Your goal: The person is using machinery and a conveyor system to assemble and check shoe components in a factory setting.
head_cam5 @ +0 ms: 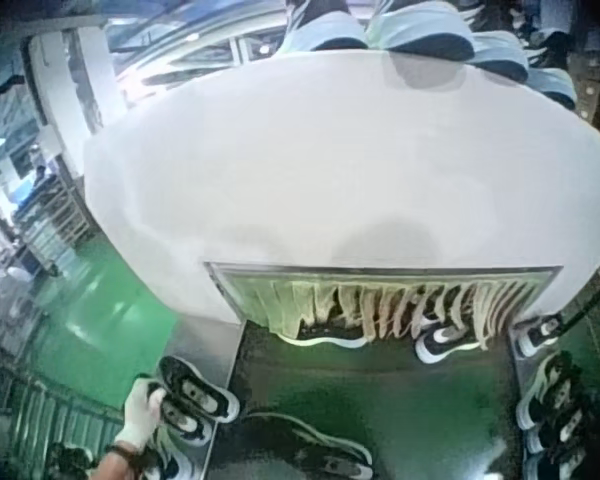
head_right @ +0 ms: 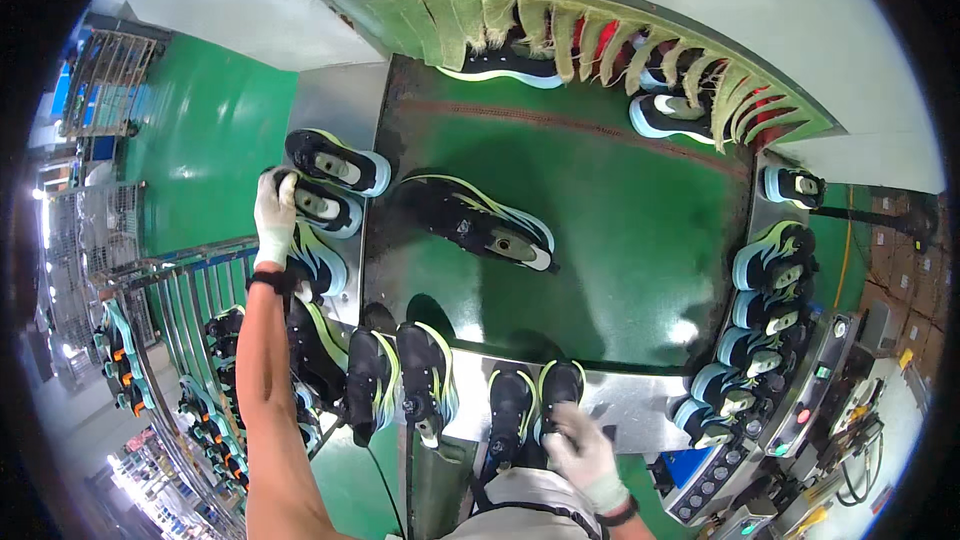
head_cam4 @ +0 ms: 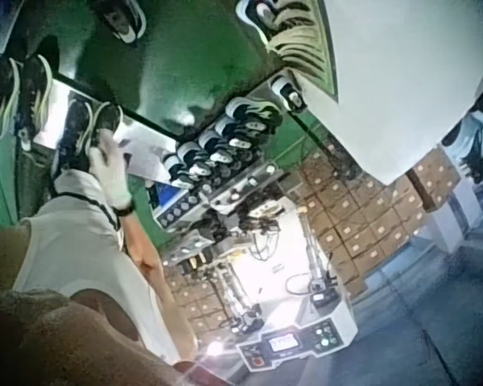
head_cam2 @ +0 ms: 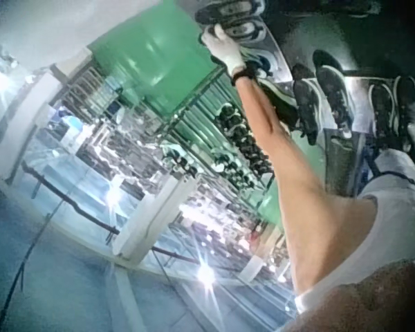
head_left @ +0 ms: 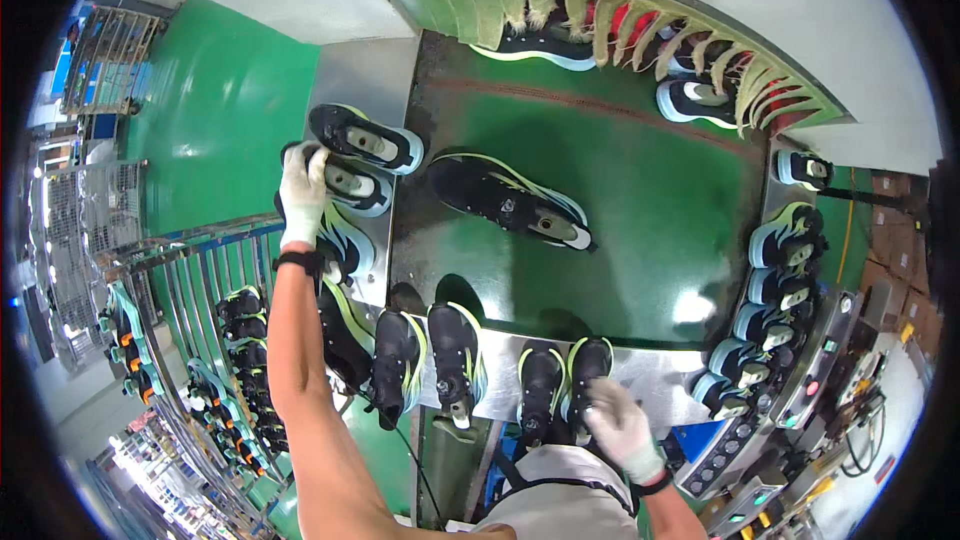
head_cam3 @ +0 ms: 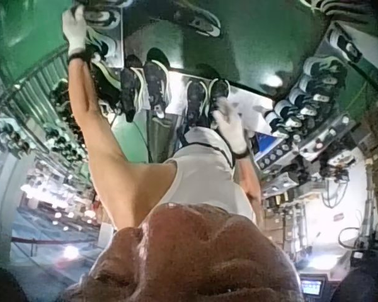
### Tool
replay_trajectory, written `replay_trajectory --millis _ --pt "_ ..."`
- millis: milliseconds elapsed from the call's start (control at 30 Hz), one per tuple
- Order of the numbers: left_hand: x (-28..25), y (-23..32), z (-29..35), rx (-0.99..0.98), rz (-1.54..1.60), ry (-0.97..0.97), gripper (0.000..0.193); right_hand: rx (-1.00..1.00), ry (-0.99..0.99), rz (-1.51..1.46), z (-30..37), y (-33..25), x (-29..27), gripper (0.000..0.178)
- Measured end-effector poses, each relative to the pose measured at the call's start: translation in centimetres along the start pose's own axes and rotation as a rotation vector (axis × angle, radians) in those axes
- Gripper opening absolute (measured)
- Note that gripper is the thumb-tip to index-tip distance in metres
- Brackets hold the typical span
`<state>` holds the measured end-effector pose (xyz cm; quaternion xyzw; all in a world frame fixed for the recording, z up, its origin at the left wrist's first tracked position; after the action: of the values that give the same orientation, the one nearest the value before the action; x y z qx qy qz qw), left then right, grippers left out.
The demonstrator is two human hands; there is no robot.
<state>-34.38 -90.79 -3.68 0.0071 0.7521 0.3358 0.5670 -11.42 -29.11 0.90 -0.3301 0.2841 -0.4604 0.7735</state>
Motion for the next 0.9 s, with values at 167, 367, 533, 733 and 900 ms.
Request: replay_trajectory --millis 167,367,533,733,900 --pt "-2.1 2.3 7.7 -0.164 0.313 0.111 0.019 -0.587 -0.352 0.427 -4.8 -3.7 16.8 0.091" --pt "-4.5 7.6 15.4 -0.243 0.509 0.079 0.022 -0.503 -0.483 0.670 -6.3 0.1 25.2 0.079" --pt "-5.6 10.9 17.8 -0.335 0.631 0.018 0.035 -0.458 -0.328 0.571 -6.2 0.4 24.1 0.069" --pt "-8.0 13.2 18.6 -0.281 0.565 0.002 0.053 -0.422 -0.262 0.466 -6.2 2.0 22.5 0.063" --pt "-10.2 14.7 19.5 -0.328 0.584 -0.059 0.038 -0.318 -0.160 -0.237 -7.8 0.0 14.0 0.055"
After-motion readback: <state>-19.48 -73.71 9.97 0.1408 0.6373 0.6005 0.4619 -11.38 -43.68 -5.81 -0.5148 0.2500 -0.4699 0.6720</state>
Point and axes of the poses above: each hand's wrist, its own z-axis away from the middle knuckle, its own x-axis out of the palm, y = z × x, the point moved 8 cm from there along -z, towards the middle knuckle, and after that the axes turned 10 degrees about -x, right-handed, at the moved point
